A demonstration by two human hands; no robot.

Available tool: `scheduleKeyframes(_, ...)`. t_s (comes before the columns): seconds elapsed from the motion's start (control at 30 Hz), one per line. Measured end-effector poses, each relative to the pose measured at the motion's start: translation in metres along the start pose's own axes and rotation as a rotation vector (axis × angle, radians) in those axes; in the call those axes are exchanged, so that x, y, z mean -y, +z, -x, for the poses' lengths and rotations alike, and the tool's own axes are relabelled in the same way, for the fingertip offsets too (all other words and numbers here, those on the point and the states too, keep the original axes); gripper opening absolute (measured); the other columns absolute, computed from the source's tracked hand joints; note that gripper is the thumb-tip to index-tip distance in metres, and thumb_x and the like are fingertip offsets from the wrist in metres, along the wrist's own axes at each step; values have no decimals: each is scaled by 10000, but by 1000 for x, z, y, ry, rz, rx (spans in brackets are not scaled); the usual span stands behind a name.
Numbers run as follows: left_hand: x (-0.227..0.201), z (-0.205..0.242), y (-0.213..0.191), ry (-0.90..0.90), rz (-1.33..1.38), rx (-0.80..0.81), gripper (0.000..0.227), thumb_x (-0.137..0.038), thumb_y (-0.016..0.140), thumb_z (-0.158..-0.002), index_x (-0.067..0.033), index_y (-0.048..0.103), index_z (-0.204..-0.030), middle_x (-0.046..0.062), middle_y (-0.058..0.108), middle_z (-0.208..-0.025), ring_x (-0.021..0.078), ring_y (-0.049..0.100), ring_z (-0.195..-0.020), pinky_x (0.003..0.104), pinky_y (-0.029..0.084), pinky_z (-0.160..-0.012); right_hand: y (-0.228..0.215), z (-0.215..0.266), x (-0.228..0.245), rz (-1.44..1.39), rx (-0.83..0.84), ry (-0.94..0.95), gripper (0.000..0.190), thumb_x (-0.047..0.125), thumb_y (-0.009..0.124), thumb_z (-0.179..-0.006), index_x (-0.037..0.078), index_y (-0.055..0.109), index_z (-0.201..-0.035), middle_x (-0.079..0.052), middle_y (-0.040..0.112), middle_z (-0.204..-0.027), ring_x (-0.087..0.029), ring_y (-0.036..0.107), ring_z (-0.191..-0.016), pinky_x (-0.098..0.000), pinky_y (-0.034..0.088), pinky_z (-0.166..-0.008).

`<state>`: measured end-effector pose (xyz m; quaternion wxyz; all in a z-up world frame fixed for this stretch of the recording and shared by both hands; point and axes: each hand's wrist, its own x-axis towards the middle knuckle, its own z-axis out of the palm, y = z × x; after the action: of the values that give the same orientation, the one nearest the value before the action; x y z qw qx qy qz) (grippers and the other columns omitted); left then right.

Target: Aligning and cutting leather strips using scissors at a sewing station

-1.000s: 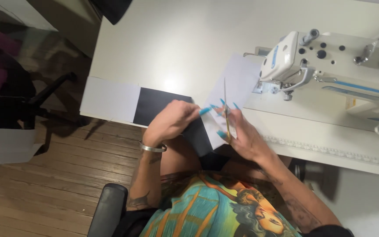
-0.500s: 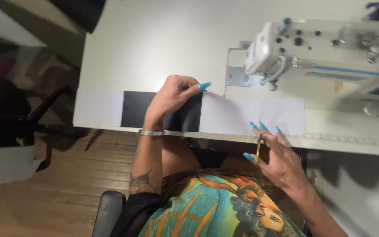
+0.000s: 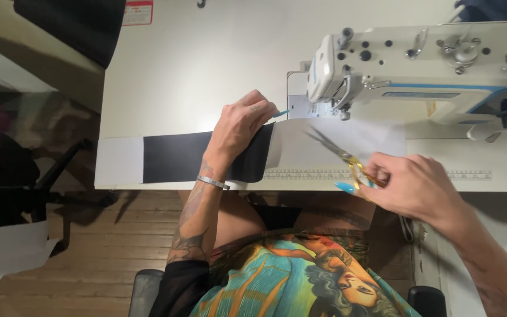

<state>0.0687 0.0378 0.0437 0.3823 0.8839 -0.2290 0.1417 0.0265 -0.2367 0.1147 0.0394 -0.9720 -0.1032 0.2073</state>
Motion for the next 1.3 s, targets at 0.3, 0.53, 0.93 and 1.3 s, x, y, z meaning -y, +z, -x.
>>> scheduleKeyframes(0.3, -1, 5, 11, 102, -113, -128, 108, -222, 507, -884, -180, 599, -846, -15, 541, -787, 223, 599, -554, 331, 535, -550, -13, -18, 31, -205, 17, -201, 297, 402, 668, -667, 113, 600, -665, 3, 535, -518, -198, 584, -519, -377, 491, -614)
scheduleKeyframes(0.53, -1, 3, 12, 180, -123, -234, 143, -232, 544, -865, -154, 617, -770, -11, 507, -824, 164, 539, -506, 280, 505, -473, -14, -19, 35, -235, -33, -229, 296, 393, 662, -666, 111, 579, -636, 37, 464, -463, -181, 557, -475, -361, 481, -574)
scheduleKeyframes(0.93, -10, 7, 18, 257, -158, -282, 108, -192, 586, -827, -140, 656, -764, 7, 495, -835, 119, 470, -550, 229, 470, -469, 1, -36, 40, -257, -61, -268, 270, 378, 619, -710, 115, 591, -657, 9, 532, -472, -231, 615, -547, -381, 495, -611)
scheduleKeyframes(1.3, 22, 3, 38, -25, 455, -377, 123, -160, 557, -860, -104, 612, -765, 21, 478, -787, 143, 491, -607, 272, 447, -552, 40, -9, -5, -224, -104, -126, 358, 442, 593, -720, 99, 557, -817, -70, 584, -660, -258, 579, -809, -418, 468, -727)
